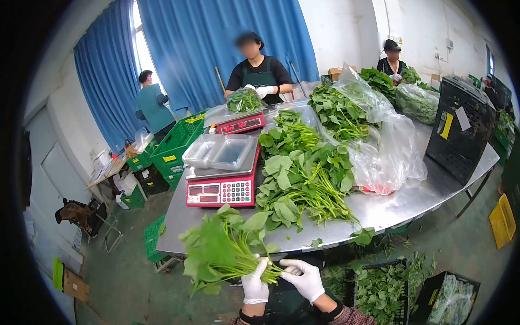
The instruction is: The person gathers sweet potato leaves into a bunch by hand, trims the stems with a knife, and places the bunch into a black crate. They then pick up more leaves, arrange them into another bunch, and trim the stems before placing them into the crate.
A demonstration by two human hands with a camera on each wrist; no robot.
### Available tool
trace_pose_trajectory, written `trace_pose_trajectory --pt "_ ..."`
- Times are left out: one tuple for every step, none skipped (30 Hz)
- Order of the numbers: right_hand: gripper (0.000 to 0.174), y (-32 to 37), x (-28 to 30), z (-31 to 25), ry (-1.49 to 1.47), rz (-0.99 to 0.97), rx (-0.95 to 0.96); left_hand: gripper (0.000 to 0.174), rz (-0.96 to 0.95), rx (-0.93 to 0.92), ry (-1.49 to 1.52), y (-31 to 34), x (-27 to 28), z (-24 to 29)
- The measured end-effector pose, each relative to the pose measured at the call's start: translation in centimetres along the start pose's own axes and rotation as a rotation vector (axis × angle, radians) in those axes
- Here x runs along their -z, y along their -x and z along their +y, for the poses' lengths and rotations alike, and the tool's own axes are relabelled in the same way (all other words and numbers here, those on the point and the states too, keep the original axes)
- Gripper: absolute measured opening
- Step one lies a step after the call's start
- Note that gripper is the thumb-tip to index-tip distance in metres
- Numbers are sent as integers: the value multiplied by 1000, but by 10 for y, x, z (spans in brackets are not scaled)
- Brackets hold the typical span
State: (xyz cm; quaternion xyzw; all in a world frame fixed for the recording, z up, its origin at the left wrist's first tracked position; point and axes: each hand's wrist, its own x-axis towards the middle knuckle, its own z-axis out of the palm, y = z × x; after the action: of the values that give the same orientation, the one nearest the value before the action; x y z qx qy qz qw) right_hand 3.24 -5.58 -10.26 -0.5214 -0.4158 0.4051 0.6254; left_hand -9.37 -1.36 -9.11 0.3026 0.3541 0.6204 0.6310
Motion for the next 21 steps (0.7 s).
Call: trace_pose_trajectory --pt "25 -1 3 5 -58 -54 -94 24 8 13 14 1 -3 2" --pt "22 1 5 8 -118 -105 -191 24 7 25 8 -1 2 -2" --pt "17 2 7 -3 -73 -80 -107 22 -18 4 -40 -5 10 -10" --pt "15 2 11 -10 43 -79 -53 20 -37 -12 -88 -1 8 -6" --pt "14 6 13 -11 -21 -12 -60 14 -12 -22 -41 8 0 -2" --pt "13 6 14 -14 -85 51 -52 14 -9 -24 -35 7 1 -4" --pt "12 7 15 -17 -243 145 -99 13 -41 -24 -1 1 4 -5" --pt "11 5 20 -22 -294 307 -23 11 -73 -29 33 -4 8 -4" --pt "11 -3 36 -16 -483 400 51 15 -38 43 54 -8 12 -1" --pt "12 -11 46 -18 -672 494 121 15 -33 35 57 -8 10 4" --pt "12 -11 48 -22 -672 489 118 15 0 50 60 -6 7 9" --pt "13 -9 47 -42 -388 350 43 16 33 70 60 -5 4 12" --pt "14 -5 44 -53 -105 212 -35 17 10 63 51 -4 3 11" --pt "15 -5 37 -42 -62 46 -61 17 9 73 46 1 2 8" --pt "14 -3 28 -34 -41 -69 -71 17 -1 89 30 3 0 5" --pt "15 -1 20 -27 -18 -188 -75 17 -12 99 17 3 -2 3" --pt "14 0 13 -21 17 -203 -139 17 -21 124 26 4 0 0" --pt "13 -1 8 -15 51 -222 -203 17 -24 113 31 2 2 -1" --pt "17 -3 7 -6 31 -250 -114 18 -24 107 11 0 5 -3" --pt "17 -6 7 -3 29 -258 -111 18 -22 105 -12 0 9 -3" --pt "16 -6 7 0 0 -260 -198 22 -61 99 -62 2 9 0"
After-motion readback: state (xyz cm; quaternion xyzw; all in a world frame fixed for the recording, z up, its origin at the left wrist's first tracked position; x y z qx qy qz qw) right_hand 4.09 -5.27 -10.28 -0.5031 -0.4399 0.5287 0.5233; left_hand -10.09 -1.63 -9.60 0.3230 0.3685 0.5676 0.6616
